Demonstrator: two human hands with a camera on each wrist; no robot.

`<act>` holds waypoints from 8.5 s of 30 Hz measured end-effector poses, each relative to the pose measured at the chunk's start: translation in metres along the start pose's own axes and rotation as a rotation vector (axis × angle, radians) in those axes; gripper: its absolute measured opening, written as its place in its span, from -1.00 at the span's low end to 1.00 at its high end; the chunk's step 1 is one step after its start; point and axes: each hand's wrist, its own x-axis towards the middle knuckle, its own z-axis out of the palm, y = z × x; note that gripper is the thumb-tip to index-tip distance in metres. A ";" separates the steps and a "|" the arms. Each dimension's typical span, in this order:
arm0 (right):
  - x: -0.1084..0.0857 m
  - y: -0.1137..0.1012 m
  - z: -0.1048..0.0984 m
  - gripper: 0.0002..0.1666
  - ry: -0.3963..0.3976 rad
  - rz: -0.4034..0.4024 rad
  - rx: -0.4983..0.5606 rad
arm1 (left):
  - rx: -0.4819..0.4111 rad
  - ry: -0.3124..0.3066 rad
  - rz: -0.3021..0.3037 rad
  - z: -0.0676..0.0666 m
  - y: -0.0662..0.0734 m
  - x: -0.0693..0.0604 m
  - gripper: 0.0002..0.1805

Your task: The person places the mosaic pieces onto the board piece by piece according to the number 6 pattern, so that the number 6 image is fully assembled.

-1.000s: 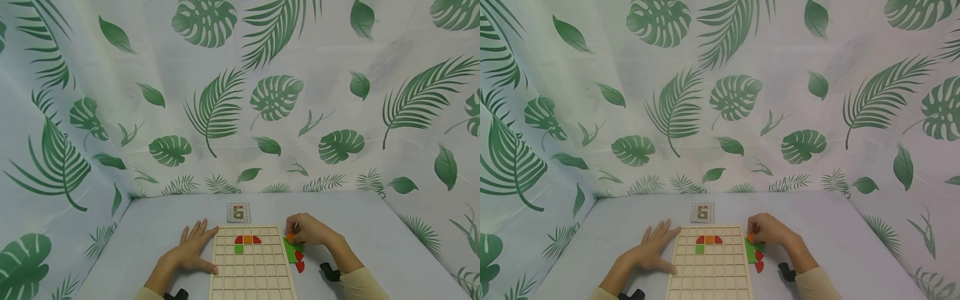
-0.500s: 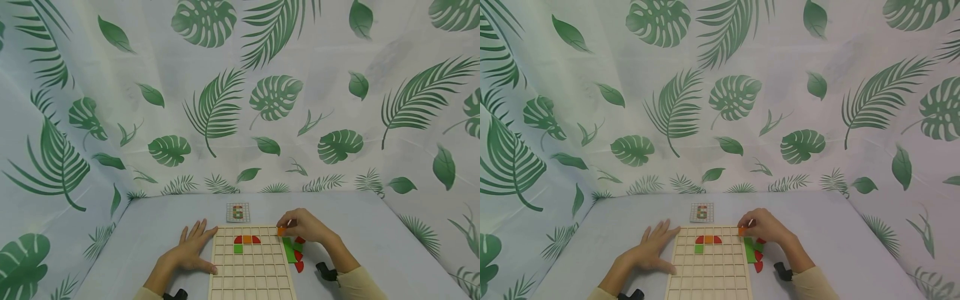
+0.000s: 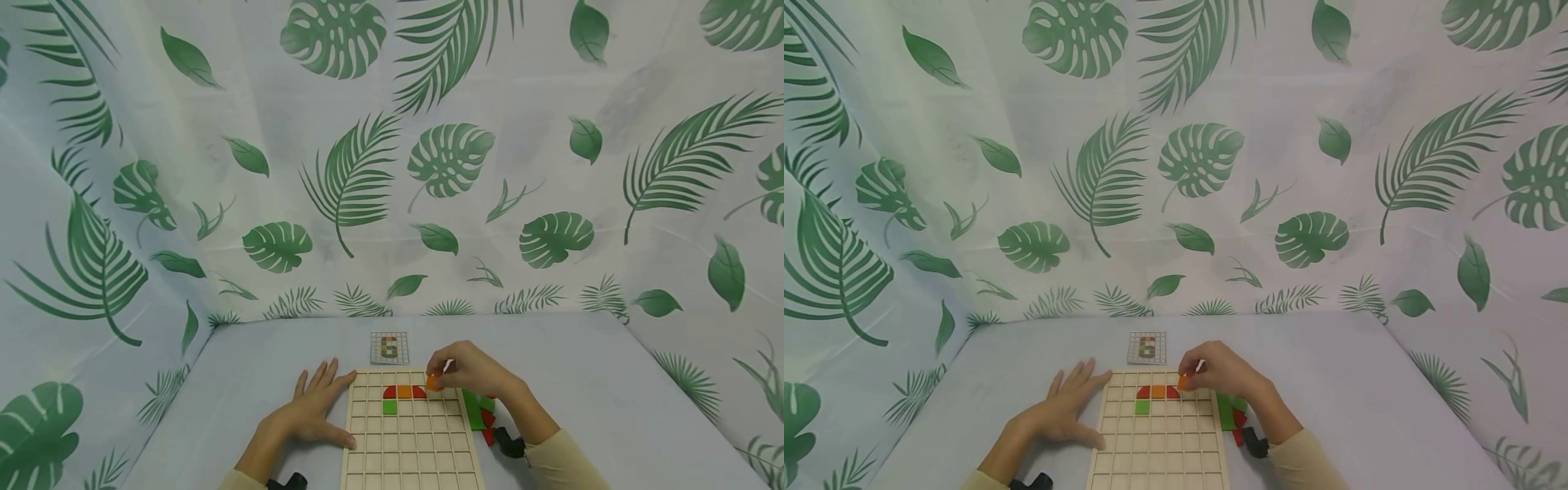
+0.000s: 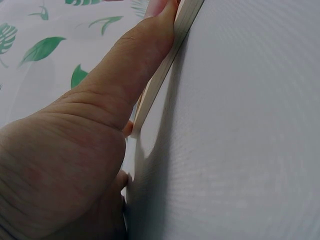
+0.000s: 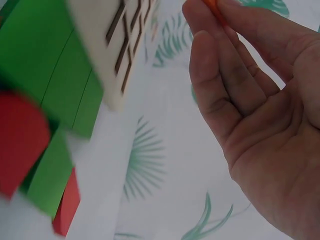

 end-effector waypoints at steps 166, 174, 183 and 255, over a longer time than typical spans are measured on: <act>-0.043 0.032 -0.009 -0.81 0.052 0.198 -0.281 | -0.003 -0.002 -0.015 -0.001 0.003 -0.001 0.37; -0.043 0.031 -0.007 -0.85 0.055 0.216 -0.328 | -0.008 -0.002 -0.022 -0.001 0.004 -0.001 0.37; -0.044 0.029 -0.007 -0.82 0.056 0.219 -0.311 | -0.001 0.002 -0.026 -0.001 0.004 0.000 0.38; 0.016 -0.029 0.023 -0.75 -0.034 -0.049 -0.244 | -0.011 0.000 -0.027 -0.003 0.006 -0.001 0.38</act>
